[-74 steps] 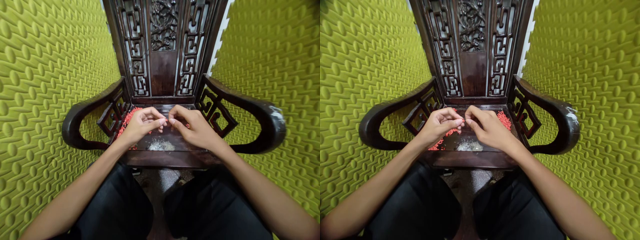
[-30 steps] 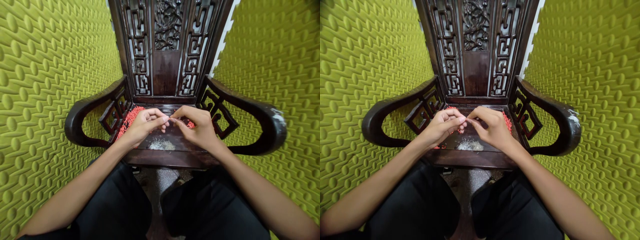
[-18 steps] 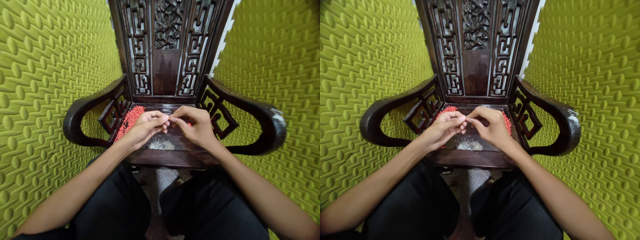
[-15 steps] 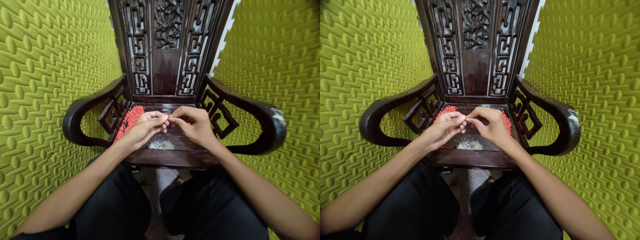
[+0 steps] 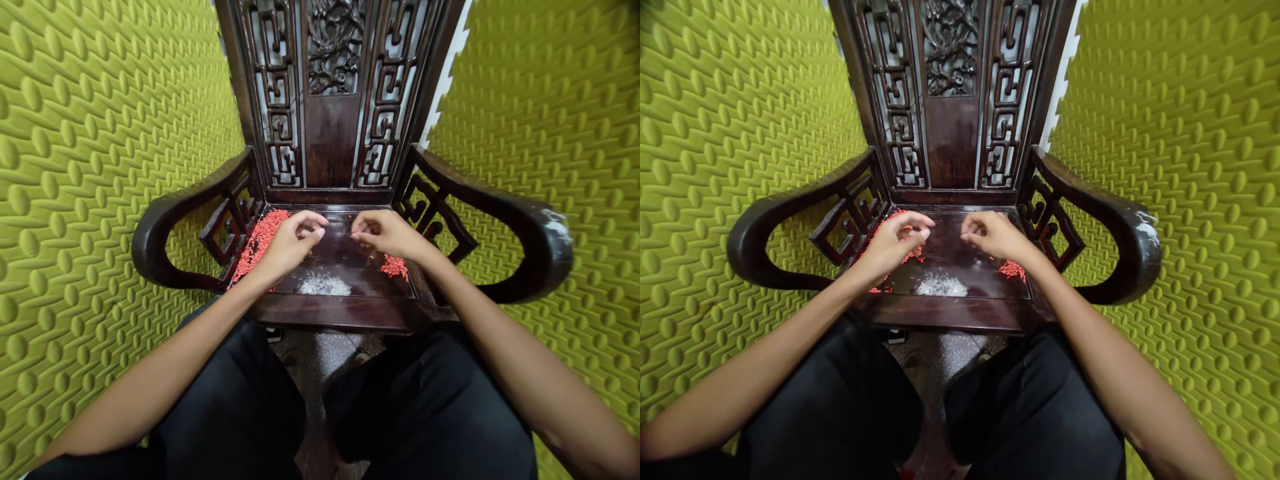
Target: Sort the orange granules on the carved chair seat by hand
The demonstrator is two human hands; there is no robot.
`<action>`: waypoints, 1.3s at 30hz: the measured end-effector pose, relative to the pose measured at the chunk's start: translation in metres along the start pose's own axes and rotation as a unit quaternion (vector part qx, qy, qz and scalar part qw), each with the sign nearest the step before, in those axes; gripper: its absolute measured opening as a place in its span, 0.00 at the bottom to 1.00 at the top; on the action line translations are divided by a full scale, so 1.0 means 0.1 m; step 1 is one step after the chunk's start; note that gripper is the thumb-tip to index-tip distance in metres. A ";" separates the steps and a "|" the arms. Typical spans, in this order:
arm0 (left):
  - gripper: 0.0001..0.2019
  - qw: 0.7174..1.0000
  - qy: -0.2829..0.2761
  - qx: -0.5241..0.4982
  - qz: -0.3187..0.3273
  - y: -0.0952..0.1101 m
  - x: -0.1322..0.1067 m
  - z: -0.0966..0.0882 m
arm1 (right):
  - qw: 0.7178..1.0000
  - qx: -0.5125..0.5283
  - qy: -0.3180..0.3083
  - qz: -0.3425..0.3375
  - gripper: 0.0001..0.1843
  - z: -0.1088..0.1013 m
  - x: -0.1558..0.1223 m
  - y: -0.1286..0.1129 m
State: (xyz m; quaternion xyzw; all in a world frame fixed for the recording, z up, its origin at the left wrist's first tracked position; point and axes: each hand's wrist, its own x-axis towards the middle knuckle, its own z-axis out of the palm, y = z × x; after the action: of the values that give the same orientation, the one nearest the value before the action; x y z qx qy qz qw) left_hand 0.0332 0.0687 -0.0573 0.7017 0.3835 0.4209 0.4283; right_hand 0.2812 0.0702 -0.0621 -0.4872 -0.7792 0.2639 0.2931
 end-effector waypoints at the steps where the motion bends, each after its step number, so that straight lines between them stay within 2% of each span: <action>1: 0.07 0.999 0.003 0.038 0.021 -0.04 0.03 -0.03 | 0.997 -0.060 -0.023 0.049 0.02 -0.05 0.02 0.14; 3: 0.06 0.994 0.002 0.094 0.053 -0.12 0.10 -0.09 | 0.979 -0.146 -0.047 0.132 0.09 -0.13 0.03 0.42; 7: 0.05 0.980 -0.037 0.187 0.056 -0.30 0.23 -0.18 | 0.956 -0.194 -0.065 0.211 0.13 -0.16 -0.01 0.84; 10: 0.08 0.938 -0.108 0.330 0.016 -0.40 0.34 -0.21 | 0.943 -0.211 -0.073 0.246 0.14 -0.15 -0.02 1.01; 12: 0.09 0.895 -0.172 0.411 -0.014 -0.46 0.42 -0.23 | 0.942 -0.211 -0.078 0.248 0.14 -0.12 0.00 1.05; 14: 0.09 0.866 -0.222 0.447 -0.037 -0.54 0.51 -0.24 | 0.949 -0.198 -0.086 0.230 0.13 -0.05 0.05 1.01; 17: 0.08 0.836 -0.260 0.480 -0.064 -0.73 0.61 -0.25 | 0.966 -0.151 -0.115 0.175 0.12 0.17 0.11 0.85; 20: 0.08 0.817 -0.275 0.500 -0.077 -0.97 0.63 -0.26 | 0.976 -0.108 -0.148 0.114 0.11 0.47 0.15 0.66; 24: 0.08 0.809 -0.287 0.507 -0.078 -1.20 0.59 -0.31 | 0.980 -0.083 -0.168 0.072 0.07 0.84 0.19 0.52; 28: 0.07 0.813 -0.282 0.505 -0.071 -1.29 0.58 -0.34 | 0.979 -0.077 -0.181 0.053 0.08 1.05 0.17 0.52; 32: 0.09 0.823 -0.265 0.497 -0.070 -1.33 0.61 -0.33 | 0.979 -0.085 -0.181 0.042 0.11 1.19 0.11 0.56; 37: 0.07 0.834 -0.269 0.475 -0.076 -1.36 0.65 -0.32 | 0.978 -0.092 -0.184 0.028 0.04 1.28 0.07 0.55; 39: 0.08 0.837 -0.278 0.465 -0.081 -1.36 0.64 -0.32 | 0.977 -0.089 -0.191 0.022 0.06 1.28 0.06 0.53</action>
State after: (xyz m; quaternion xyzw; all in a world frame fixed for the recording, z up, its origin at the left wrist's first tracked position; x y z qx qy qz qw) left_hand 0.0021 0.1819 -0.1574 0.8722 0.4543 -0.0555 0.1728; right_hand 0.2198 0.0804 -0.1860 -0.4692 -0.8302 0.2878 0.0885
